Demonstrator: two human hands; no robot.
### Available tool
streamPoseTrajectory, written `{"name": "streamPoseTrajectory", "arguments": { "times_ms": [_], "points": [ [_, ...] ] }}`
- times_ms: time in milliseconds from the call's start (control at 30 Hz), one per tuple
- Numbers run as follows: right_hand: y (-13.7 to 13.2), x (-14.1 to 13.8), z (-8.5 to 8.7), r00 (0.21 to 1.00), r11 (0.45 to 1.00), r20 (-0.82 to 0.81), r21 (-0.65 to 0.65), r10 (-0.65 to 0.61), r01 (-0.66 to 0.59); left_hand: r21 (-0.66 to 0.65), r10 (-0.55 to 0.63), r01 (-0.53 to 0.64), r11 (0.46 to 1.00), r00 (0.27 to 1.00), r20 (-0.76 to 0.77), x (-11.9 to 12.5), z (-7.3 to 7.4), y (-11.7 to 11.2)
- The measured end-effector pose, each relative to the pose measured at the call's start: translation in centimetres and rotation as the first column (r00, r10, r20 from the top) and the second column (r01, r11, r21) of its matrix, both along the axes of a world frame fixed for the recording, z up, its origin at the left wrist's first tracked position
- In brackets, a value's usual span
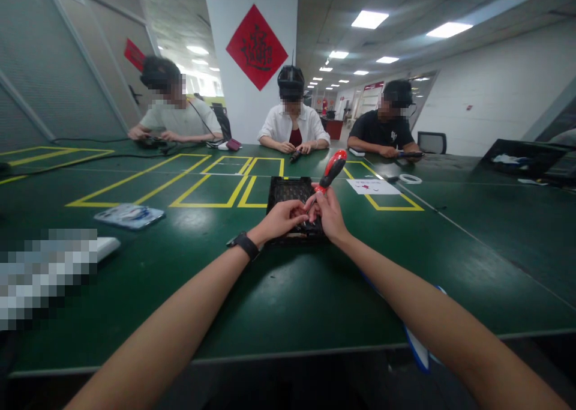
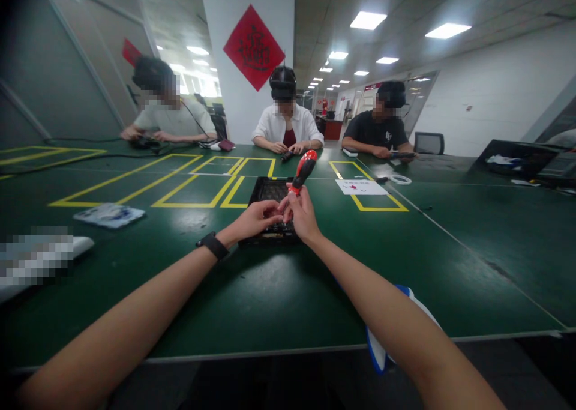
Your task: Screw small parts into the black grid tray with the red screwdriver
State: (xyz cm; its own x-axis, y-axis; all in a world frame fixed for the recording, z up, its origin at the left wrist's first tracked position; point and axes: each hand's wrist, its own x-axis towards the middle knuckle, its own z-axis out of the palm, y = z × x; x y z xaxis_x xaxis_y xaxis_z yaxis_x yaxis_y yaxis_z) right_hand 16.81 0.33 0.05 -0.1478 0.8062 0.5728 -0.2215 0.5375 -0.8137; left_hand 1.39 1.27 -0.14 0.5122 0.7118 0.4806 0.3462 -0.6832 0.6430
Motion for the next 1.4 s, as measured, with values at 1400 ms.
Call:
{"name": "streamPoseTrajectory", "arguments": {
  "times_ms": [1400],
  "points": [
    [1.0, -0.1, -0.7, 0.927, 0.973, 0.296, 0.084, -0.229, 0.213, -0.186, 0.235, -0.177, 0.967, 0.900, 0.367, -0.9, -0.2, 1.0]
  ]
}}
